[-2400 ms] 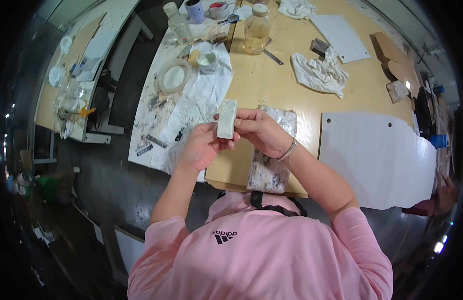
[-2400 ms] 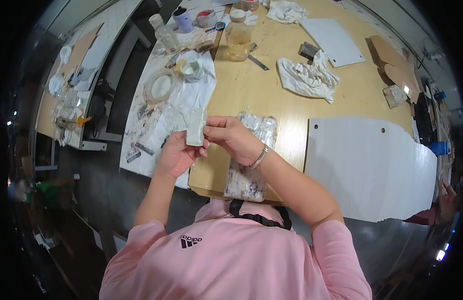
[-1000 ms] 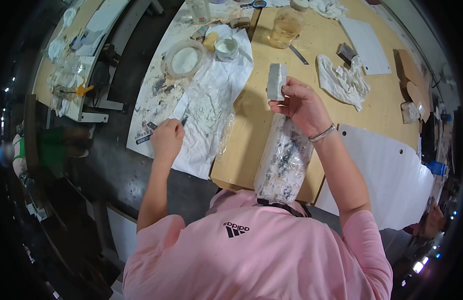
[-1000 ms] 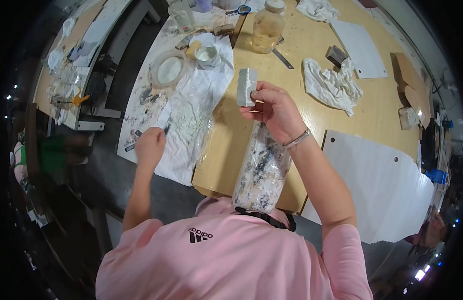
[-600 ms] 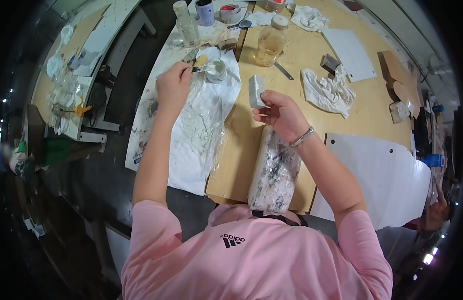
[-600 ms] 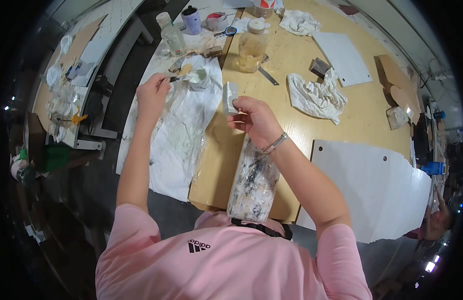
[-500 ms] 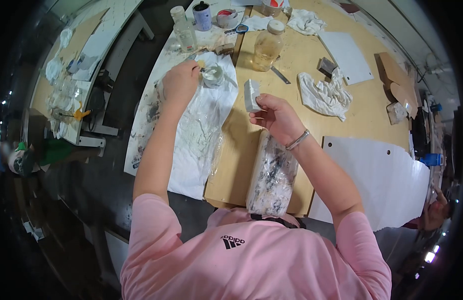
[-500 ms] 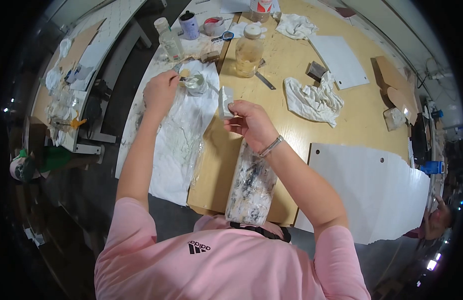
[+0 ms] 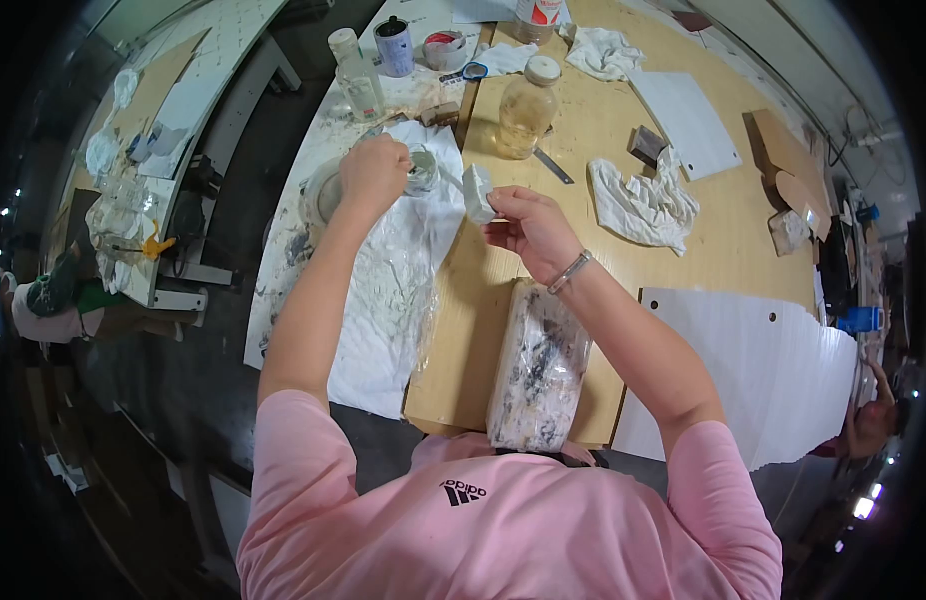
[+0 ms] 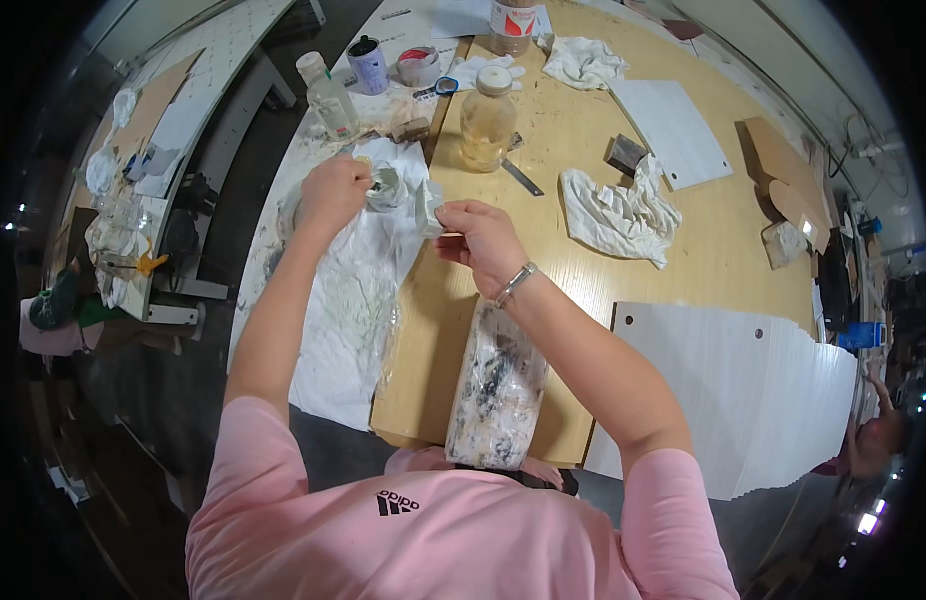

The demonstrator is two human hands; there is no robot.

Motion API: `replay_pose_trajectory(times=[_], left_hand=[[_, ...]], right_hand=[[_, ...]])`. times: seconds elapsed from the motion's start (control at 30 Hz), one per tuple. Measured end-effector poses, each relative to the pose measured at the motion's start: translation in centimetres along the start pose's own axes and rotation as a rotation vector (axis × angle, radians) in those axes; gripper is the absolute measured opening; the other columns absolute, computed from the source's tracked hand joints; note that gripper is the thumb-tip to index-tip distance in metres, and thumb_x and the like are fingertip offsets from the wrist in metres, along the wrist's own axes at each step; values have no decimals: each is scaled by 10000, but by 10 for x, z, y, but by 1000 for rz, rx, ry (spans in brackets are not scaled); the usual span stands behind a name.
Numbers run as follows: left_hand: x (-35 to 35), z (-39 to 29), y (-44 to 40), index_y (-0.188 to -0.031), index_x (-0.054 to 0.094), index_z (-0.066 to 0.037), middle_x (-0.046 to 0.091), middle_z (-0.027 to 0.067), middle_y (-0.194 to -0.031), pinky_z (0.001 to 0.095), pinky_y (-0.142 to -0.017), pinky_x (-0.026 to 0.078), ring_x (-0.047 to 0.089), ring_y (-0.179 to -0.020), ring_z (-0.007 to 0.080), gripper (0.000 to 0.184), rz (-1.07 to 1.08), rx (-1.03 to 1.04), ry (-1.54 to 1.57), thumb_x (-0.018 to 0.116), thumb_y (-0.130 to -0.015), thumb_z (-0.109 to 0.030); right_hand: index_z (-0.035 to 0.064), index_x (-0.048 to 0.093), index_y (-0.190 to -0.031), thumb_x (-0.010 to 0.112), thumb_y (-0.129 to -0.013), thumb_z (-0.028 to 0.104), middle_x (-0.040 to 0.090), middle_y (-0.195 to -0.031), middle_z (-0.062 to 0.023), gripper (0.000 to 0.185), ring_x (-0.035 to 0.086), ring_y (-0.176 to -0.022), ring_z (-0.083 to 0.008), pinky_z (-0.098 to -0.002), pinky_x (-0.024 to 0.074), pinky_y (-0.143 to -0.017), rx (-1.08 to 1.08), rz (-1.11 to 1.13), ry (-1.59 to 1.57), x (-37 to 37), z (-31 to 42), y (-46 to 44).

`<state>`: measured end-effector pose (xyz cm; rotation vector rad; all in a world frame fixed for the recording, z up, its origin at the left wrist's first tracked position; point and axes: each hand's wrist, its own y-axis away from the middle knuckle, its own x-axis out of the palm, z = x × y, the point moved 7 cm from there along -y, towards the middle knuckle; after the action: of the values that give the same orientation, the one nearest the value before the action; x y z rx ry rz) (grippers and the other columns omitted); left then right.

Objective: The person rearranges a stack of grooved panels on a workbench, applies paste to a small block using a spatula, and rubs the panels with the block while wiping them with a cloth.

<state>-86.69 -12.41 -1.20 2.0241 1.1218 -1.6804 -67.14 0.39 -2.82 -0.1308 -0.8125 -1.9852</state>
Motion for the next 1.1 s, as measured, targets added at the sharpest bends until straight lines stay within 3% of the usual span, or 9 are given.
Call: replay_pose_trajectory(times=[0.07, 0.17, 0.23, 0.37, 0.47, 0.57, 0.67, 0.87, 1.1], left_hand=[[-9, 1, 0, -802, 733, -104, 654, 105, -857, 445, -732, 507, 653, -840, 324, 84, -48, -31, 41, 693, -796, -178], [3, 9, 1, -809, 742, -96, 682, 120, -859, 430, -709, 505, 663, -822, 319, 85, 69, -69, 48, 713, -787, -174], [0, 21, 6, -809, 743, -79, 694, 108, -829, 406, -681, 496, 664, -753, 276, 78, -3, -189, 185, 725, -783, -150], [3, 57, 25, -801, 734, -24, 685, 49, -750, 336, -600, 446, 597, -627, 152, 77, -71, -494, 567, 747, -784, -98], [18, 76, 39, -820, 730, -11, 630, -9, -716, 271, -549, 395, 500, -582, 63, 60, -162, -587, 995, 733, -811, -70], [37, 91, 54, -848, 710, -38, 568, -41, -692, 230, -532, 351, 444, -565, 38, 38, -73, -761, 1210, 721, -838, -72], [31, 86, 69, -790, 676, -46, 533, -50, -661, 219, -510, 321, 417, -563, 33, 82, -142, -867, 1385, 737, -840, -66], [33, 70, 79, -842, 677, -39, 543, -47, -677, 217, -525, 332, 425, -561, 46, 71, -60, -838, 1484, 727, -855, -88], [30, 64, 89, -860, 690, -45, 562, -50, -704, 212, -561, 344, 447, -603, 48, 65, -146, -776, 1506, 723, -860, -101]], right_hand=[[-8, 644, -1002, 644, -939, 111, 658, -891, -84, 134, 645, -708, -179, -296, 573, -663, 11, 14, -3, 2, -2, -11], [-6, 644, -980, 651, -931, 102, 635, -856, -79, 120, 642, -700, -188, -316, 581, -646, 21, 8, 7, 5, -8, -27], [-8, 641, -964, 653, -927, 99, 621, -840, -77, 114, 638, -696, -193, -326, 583, -640, 17, 3, 12, 10, -7, -34], [-11, 629, -927, 655, -925, 105, 608, -833, -80, 119, 627, -684, -202, -334, 582, -628, 19, -5, 15, 20, -5, -48], [-15, 615, -900, 647, -929, 107, 605, -830, -89, 129, 620, -677, -210, -341, 584, -618, 31, -29, 7, 28, -5, -55], [-25, 601, -884, 631, -936, 101, 607, -815, -106, 140, 620, -675, -217, -349, 590, -616, 50, -55, -25, 33, -9, -62], [-42, 597, -889, 621, -940, 93, 620, -808, -127, 146, 622, -675, -222, -356, 596, -614, 63, -40, -50, 35, -14, -72], [-64, 609, -992, 552, -984, 130, 663, -895, -157, 203, 628, -737, -211, -331, 581, -698, 100, 16, -43, 43, -21, -76], [-81, 589, -1098, 501, -1015, 151, 680, -976, -167, 262, 633, -765, -184, -317, 576, -755, 113, 64, -77, 45, -21, -69]])
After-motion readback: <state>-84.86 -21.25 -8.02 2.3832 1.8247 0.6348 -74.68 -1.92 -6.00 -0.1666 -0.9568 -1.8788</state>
